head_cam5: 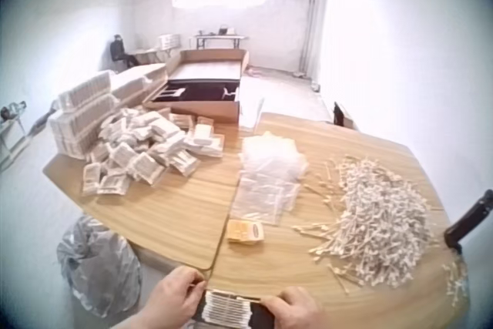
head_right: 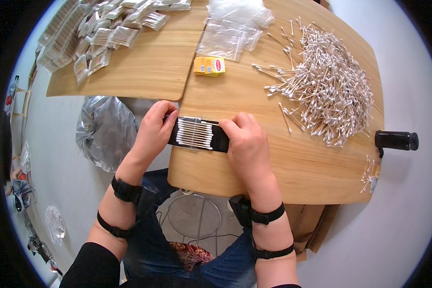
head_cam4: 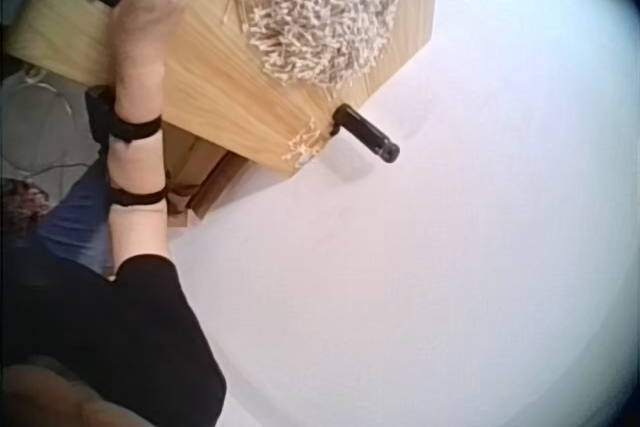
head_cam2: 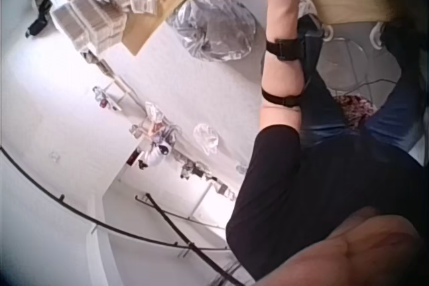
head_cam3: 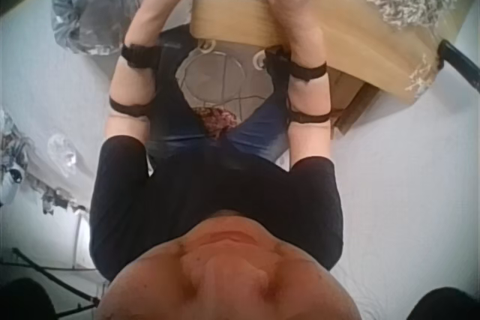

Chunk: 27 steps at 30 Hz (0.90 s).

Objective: Packing cotton swabs into small plastic bags and arranging them on a table.

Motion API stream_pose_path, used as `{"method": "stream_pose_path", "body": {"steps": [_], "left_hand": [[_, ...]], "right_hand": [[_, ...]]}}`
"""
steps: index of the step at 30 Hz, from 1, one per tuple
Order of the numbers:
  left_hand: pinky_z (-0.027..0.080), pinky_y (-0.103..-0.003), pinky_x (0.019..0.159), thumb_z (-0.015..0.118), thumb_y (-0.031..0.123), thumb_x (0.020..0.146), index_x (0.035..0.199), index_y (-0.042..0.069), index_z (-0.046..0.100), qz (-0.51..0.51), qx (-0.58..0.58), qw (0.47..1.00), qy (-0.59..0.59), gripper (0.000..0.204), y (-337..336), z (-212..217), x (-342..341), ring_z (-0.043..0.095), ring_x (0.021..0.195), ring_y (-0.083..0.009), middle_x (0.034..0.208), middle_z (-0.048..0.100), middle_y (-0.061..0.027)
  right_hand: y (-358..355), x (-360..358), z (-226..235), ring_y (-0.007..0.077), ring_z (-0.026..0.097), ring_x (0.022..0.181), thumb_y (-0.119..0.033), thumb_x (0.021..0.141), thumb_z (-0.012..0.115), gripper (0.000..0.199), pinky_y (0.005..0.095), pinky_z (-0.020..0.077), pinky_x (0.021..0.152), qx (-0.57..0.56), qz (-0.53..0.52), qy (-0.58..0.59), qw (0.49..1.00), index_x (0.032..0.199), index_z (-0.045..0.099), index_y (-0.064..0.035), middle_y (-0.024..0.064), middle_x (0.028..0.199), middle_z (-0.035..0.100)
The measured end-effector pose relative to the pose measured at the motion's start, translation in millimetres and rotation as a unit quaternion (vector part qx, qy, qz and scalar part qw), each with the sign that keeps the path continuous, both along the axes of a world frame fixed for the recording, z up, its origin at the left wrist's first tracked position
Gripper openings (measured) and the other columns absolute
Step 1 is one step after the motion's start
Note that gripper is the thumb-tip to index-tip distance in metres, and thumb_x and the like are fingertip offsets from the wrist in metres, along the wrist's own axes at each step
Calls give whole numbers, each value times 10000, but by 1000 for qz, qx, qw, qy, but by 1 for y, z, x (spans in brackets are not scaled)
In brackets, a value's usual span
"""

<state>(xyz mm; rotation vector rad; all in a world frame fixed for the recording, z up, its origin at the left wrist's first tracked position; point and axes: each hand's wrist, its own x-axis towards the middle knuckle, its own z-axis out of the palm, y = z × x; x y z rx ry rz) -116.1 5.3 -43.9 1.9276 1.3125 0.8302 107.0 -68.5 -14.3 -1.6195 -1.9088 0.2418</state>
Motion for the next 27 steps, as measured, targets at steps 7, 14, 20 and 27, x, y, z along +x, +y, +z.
{"method": "stream_pose_path", "body": {"steps": [7,14,20,27], "left_hand": [[499,-349,737,605,44,969,965,-18,569,1,-24,1000,-10,71,2,-1,2,596,792,-268,880,612,-150],[503,-350,739,615,43,968,998,-9,570,25,-49,998,-31,75,-2,1,5,599,800,-262,896,617,-150],[509,-362,743,620,37,963,1014,-3,573,14,-12,999,-26,80,-3,-2,7,610,815,-286,920,623,-158],[526,-394,762,628,65,967,1061,6,560,17,45,998,28,130,-4,-7,1,634,862,-338,983,625,-176]], "right_hand": [[8,-11,-1,321,601,839,75,769,599,222,423,515,728,12,16,14,1000,922,702,-48,116,851,596],[10,-22,-2,353,604,900,80,760,612,257,449,519,787,-5,35,30,999,986,669,-28,141,891,611],[11,-30,-4,378,606,945,95,758,608,318,457,518,819,-6,46,63,997,1054,640,-16,160,948,617],[3,-24,-2,372,596,941,49,817,639,237,457,504,826,-46,-6,51,998,1045,645,-17,164,953,612]]}}
